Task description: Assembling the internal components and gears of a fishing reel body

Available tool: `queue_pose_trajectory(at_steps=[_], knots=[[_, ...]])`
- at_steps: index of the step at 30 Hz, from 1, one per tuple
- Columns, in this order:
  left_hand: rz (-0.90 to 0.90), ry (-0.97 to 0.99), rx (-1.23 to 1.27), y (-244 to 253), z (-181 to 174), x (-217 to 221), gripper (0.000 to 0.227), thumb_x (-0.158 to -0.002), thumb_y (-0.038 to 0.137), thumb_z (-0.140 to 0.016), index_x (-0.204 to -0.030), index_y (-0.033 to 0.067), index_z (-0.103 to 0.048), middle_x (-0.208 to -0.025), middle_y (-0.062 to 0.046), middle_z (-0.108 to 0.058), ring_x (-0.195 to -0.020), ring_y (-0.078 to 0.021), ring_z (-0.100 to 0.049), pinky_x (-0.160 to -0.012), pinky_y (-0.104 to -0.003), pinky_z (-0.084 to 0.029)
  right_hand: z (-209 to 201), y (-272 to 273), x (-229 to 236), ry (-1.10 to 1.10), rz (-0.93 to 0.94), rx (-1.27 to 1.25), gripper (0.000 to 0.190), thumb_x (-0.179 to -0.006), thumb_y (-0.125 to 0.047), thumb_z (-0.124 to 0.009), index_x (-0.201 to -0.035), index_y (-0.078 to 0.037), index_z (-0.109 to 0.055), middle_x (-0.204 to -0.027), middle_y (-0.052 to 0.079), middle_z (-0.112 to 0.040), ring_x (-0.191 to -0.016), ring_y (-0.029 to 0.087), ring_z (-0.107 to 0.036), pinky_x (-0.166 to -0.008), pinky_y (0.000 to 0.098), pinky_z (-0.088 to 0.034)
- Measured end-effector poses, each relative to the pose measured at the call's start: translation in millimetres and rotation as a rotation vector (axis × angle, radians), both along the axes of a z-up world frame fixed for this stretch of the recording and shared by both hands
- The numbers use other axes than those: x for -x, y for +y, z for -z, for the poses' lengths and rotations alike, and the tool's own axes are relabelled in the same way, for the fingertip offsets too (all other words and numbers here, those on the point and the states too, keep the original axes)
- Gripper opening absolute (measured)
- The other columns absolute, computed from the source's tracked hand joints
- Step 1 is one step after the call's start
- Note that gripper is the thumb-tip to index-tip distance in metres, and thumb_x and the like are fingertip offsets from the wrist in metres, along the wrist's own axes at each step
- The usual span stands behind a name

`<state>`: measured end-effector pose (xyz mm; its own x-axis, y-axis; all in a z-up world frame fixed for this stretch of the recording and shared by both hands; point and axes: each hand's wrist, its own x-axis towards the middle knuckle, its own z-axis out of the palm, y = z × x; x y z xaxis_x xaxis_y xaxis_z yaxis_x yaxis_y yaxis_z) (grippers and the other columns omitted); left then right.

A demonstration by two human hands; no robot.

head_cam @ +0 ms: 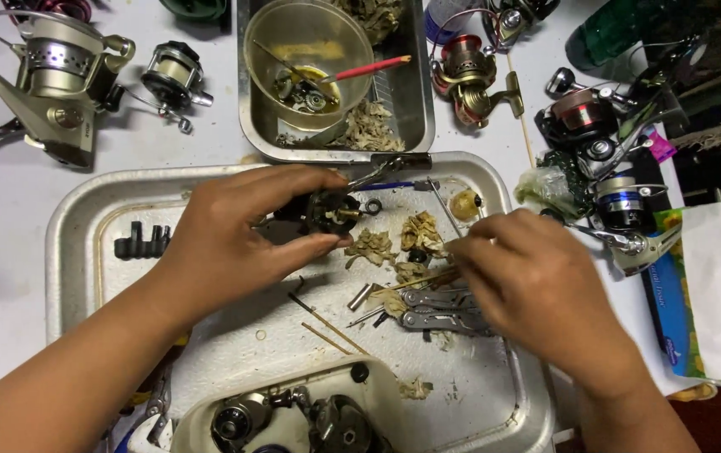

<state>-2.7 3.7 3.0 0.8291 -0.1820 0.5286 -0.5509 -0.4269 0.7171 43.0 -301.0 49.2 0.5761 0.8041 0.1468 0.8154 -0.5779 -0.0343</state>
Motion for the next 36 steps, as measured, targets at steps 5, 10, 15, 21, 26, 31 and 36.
queue_pose_trajectory(at_steps=[5,10,15,21,26,31,36], knots=[[-0.003,-0.002,0.002,-1,0,-1,0.053,-0.08,0.02,-0.088,-0.126,0.002,-0.067,-0.124,-0.014,-0.073,-0.115,-0.0266,-0.073,-0.107,-0.039,-0.058,-6,2,-5,0.128,0.022,0.164,0.013,-0.088,-0.015,-0.073,-0.1,-0.011,-0.078,-0.082,0.005,-0.07,-0.076,0.027,-0.066,-0.061,0.0443,-0.055],[-0.012,-0.006,-0.008,-1,0,-1,0.053,-0.08,0.02,-0.088,-0.125,0.0017,-0.067,-0.123,-0.015,-0.074,-0.114,-0.0269,-0.073,-0.106,-0.04,-0.059,10,5,-11,0.2,-0.026,0.288,0.013,-0.094,-0.024,-0.069,-0.09,-0.014,-0.076,-0.075,0.006,-0.063,-0.075,0.032,-0.064,-0.059,0.049,-0.053],[-0.005,-0.021,-0.002,1,1,-2,0.052,-0.08,0.021,-0.089,-0.124,0.0031,-0.068,-0.122,-0.013,-0.074,-0.113,-0.0264,-0.074,-0.104,-0.039,-0.059,4,5,-15,0.285,0.018,0.358,0.016,-0.093,-0.024,-0.069,-0.084,-0.011,-0.067,-0.083,0.004,-0.062,-0.078,0.027,-0.064,-0.063,0.0457,-0.055],[0.001,-0.012,0.001,1,5,-5,0.052,-0.08,0.024,-0.087,-0.125,0.0056,-0.067,-0.122,-0.013,-0.075,-0.11,-0.0262,-0.075,-0.103,-0.039,-0.061,-34,-7,-17,0.485,0.084,0.1,0.016,-0.091,-0.029,-0.068,-0.097,-0.02,-0.08,-0.076,-0.004,-0.075,-0.072,0.014,-0.073,-0.065,0.0333,-0.055],[0.005,-0.004,0.02,0,7,-5,0.052,-0.08,0.024,-0.087,-0.124,0.006,-0.069,-0.121,-0.012,-0.075,-0.11,-0.0257,-0.075,-0.103,-0.039,-0.06,-41,1,-3,0.454,0.183,-0.529,0.005,-0.079,-0.006,-0.078,-0.084,-0.003,-0.077,-0.078,0.008,-0.072,-0.074,0.017,-0.069,-0.066,0.0279,-0.052],[0.017,-0.002,0.032,0,12,-6,0.053,-0.08,0.026,-0.087,-0.125,0.0062,-0.068,-0.122,-0.012,-0.075,-0.108,-0.0249,-0.076,-0.101,-0.038,-0.061,-14,-1,-14,0.623,0.227,-1.095,0.019,-0.074,0.002,-0.078,-0.088,-0.001,-0.065,-0.084,0.012,-0.062,-0.084,0.021,-0.062,-0.075,0.0275,-0.051],[0.104,0.049,0.043,-2,11,-5,0.054,-0.081,0.029,-0.084,-0.127,0.0067,-0.067,-0.122,-0.015,-0.075,-0.109,-0.0269,-0.075,-0.101,-0.038,-0.061,-3,4,-25,0.898,0.092,-1.532,0.015,-0.09,-0.018,-0.084,-0.1,-0.011,-0.076,-0.102,0.014,-0.066,-0.083,0.024,-0.066,-0.067,0.0279,-0.063]])
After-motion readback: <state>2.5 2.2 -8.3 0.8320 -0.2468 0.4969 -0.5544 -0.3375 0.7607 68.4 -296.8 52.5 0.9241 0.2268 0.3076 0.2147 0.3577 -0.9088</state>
